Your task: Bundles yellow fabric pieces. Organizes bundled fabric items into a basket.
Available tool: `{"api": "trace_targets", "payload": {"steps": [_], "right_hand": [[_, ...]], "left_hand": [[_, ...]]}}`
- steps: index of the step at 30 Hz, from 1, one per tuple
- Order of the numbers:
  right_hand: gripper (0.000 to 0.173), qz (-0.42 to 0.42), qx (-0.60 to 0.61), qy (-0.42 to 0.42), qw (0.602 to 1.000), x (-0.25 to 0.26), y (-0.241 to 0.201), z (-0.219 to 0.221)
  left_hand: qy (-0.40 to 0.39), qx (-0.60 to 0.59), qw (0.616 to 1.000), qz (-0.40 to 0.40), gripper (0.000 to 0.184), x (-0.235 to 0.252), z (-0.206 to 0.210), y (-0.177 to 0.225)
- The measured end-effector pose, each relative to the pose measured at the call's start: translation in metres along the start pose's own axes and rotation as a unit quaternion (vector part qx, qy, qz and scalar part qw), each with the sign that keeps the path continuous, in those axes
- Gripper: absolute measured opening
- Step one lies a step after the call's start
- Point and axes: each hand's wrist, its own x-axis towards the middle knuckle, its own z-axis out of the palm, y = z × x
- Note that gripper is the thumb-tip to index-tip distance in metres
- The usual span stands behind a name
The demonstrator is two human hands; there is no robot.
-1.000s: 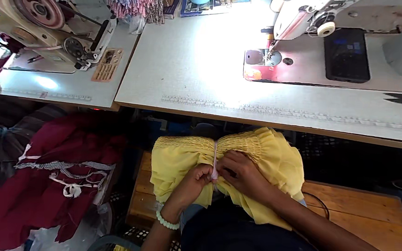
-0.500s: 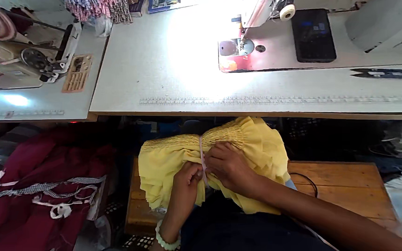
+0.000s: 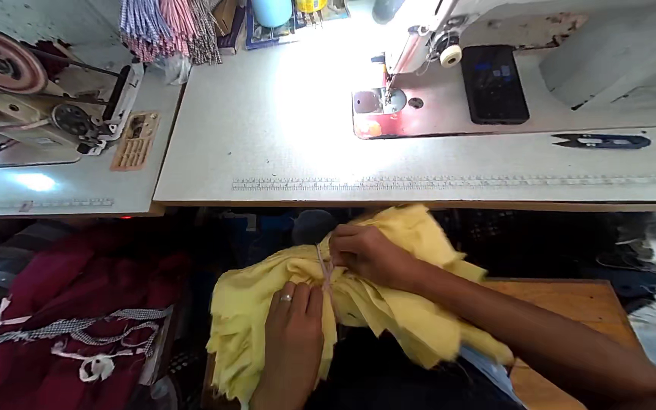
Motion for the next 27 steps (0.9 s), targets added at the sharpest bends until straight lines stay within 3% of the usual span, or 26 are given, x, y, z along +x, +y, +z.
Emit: {"api": "trace_targets", "payload": {"steps": [2,4,9,12,14,17,20,23,27], "right_hand": [[0.013,0.065,-0.006,0.018,0.998,0.005,0.026,0.012],[0.013,0.087,-0.017,0.008,0.996,0.011,0.025,0.012],[0.016,0.082,-0.065,-0.053,0.993,0.027,0.017,0.006],[0.015,0.092,-0.059,-0.074,0.991,0.030,0.030,0.009],[0.015,0.113,-0.056,-0.103,0.987,0.035,0.035,0.004],[0.014,0.137,-0.060,-0.130,0.980,0.038,0.031,0.000],[0.014,0.179,-0.020,-0.091,0.979,0.030,0.037,-0.001],[0.014,0.225,0.021,-0.054,0.973,0.025,0.048,0.004],[0.012,0.162,0.034,0.000,0.986,0.016,0.053,0.012]], "left_hand": [[-0.011,0.013,1.000,0.010,0.018,0.001,0.019,-0.007],[-0.021,0.025,0.999,0.021,0.016,0.000,0.014,-0.008],[-0.090,0.016,0.993,0.077,0.021,0.000,-0.023,-0.013],[-0.138,-0.063,0.984,0.091,0.023,0.013,-0.014,-0.027],[-0.163,-0.156,0.971,0.073,0.021,0.029,0.003,-0.036],[-0.183,-0.288,0.940,0.019,0.034,0.049,0.024,-0.037],[-0.183,-0.426,0.883,-0.069,0.030,0.052,0.041,-0.039],[-0.136,-0.441,0.880,-0.114,0.029,0.038,0.043,-0.027],[-0.108,-0.472,0.863,-0.143,0.024,0.030,0.034,-0.020]]}}
